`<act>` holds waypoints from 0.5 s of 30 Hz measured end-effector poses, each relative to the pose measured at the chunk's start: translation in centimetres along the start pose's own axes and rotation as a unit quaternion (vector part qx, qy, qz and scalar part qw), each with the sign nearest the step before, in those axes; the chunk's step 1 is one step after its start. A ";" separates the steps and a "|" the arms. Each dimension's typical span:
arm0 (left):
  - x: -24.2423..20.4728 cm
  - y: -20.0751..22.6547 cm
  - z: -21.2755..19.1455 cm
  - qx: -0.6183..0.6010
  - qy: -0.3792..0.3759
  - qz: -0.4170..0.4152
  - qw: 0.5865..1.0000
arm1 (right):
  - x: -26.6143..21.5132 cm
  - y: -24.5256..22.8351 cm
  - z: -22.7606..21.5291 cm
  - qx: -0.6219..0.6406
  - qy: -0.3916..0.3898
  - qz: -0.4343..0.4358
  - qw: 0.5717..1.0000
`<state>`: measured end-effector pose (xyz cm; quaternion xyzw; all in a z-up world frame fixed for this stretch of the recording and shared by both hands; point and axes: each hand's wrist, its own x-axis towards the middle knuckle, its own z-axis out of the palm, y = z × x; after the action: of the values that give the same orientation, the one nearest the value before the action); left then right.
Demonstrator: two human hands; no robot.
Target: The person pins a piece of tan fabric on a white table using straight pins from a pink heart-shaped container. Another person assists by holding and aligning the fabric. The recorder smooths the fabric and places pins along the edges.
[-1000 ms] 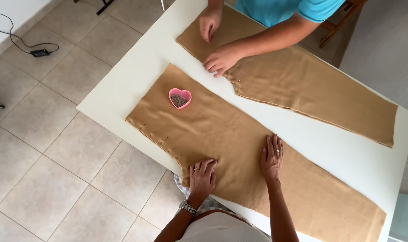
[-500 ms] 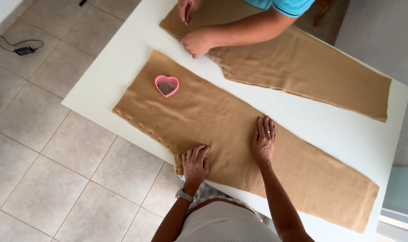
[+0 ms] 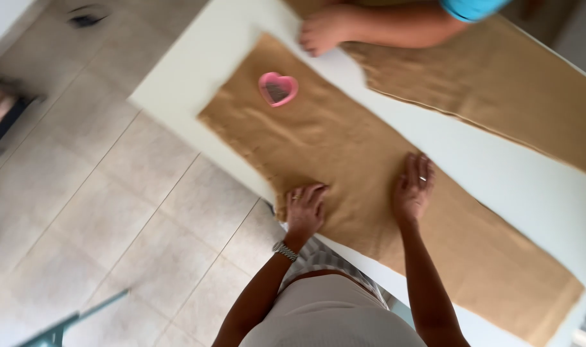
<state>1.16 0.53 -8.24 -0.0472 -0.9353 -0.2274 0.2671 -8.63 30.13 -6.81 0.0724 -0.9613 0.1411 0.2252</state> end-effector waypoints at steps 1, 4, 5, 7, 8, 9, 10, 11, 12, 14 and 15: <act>0.2 0.3 -0.1 -0.024 -0.002 0.000 1.000 | -0.3 0.5 0.1 -0.008 -0.006 0.018 1.000; 0.8 0.7 -0.6 -0.045 0.002 -0.006 0.999 | -0.5 0.8 0.3 -0.009 -0.023 0.039 0.999; 0.9 1.1 -0.7 -0.051 0.003 -0.003 0.999 | -0.6 1.1 0.1 -0.009 -0.030 0.052 0.998; 0.7 0.8 -1.2 -0.056 -0.018 -0.010 0.998 | -0.6 1.1 0.4 -0.018 -0.034 0.047 0.998; 0.8 0.7 -1.4 -0.065 -0.042 -0.008 0.997 | -0.6 1.2 0.4 -0.029 -0.033 0.051 0.998; 0.8 0.8 -1.5 -0.066 -0.039 -0.011 0.997 | -0.6 1.2 0.3 -0.030 -0.033 0.047 0.998; 0.8 1.0 -1.6 -0.066 -0.045 -0.012 0.997 | -0.6 1.2 0.2 -0.031 -0.037 0.051 0.998; 0.8 0.9 -1.8 -0.065 -0.051 -0.011 0.997 | -0.6 1.0 0.2 -0.031 -0.039 0.058 0.997; 0.7 0.9 -1.8 -0.065 -0.049 -0.011 0.997 | -0.7 1.0 0.3 -0.031 -0.038 0.055 0.997; 0.9 0.9 -1.6 -0.056 -0.031 -0.010 0.998 | -0.6 1.1 0.5 -0.031 -0.040 0.063 0.997; 1.0 1.0 -1.6 -0.055 -0.028 -0.005 0.998 | -0.5 1.0 0.4 -0.030 -0.034 0.064 0.997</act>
<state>1.29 0.66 -6.13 -0.0631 -0.9285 -0.2789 0.2369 -8.55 31.01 -7.61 0.0090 -0.9750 0.1233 0.1847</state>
